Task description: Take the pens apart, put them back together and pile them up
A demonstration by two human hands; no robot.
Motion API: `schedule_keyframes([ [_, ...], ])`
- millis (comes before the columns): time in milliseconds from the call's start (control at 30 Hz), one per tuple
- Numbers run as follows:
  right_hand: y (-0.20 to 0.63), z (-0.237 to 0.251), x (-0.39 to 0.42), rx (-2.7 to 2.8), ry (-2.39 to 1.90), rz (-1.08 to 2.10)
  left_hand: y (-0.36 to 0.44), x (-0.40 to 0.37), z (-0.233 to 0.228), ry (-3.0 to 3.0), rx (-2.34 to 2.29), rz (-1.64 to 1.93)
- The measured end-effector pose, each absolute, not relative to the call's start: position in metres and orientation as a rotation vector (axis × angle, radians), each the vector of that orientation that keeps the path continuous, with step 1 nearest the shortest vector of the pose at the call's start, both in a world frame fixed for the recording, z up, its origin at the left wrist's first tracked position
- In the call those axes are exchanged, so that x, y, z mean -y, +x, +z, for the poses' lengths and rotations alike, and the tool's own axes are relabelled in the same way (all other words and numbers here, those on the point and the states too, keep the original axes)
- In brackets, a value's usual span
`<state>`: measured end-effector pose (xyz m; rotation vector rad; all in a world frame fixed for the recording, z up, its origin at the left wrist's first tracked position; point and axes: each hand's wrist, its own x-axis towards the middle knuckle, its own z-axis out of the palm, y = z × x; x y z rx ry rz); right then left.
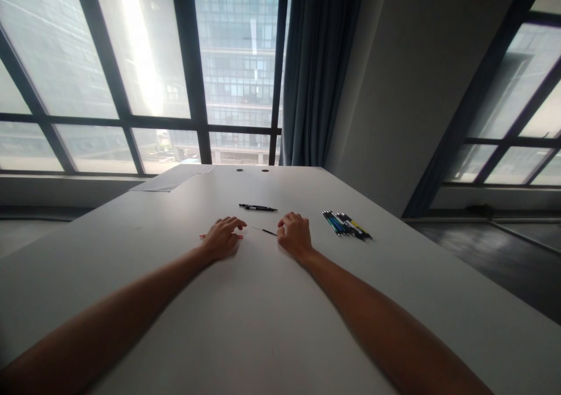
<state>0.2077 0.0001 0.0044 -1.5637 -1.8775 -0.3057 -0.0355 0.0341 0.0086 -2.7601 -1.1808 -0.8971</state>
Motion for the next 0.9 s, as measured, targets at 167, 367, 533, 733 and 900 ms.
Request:
schedule_keyframes([
  [167, 0.208, 0.002, -0.002, 1.876, -1.551, -0.298, -0.05, -0.04, 0.023, -2.724, 1.248, -0.765],
  [367, 0.207, -0.001, -0.002, 2.018, -1.461, -0.223, -0.045, -0.034, 0.017, -2.677, 1.209, -0.662],
  [533, 0.209, -0.003, -0.004, 2.053, -1.48, -0.178, -0.039, -0.034, 0.009, -2.668, 1.268, -0.661],
  [733, 0.208, -0.004, -0.005, 2.04, -1.464, -0.16, -0.038, -0.036, 0.005, -2.67, 1.238, -0.738],
  [900, 0.207, -0.002, -0.004, 2.002, -1.417, -0.188, -0.036, -0.032, 0.008, -2.627, 1.166, -0.747],
])
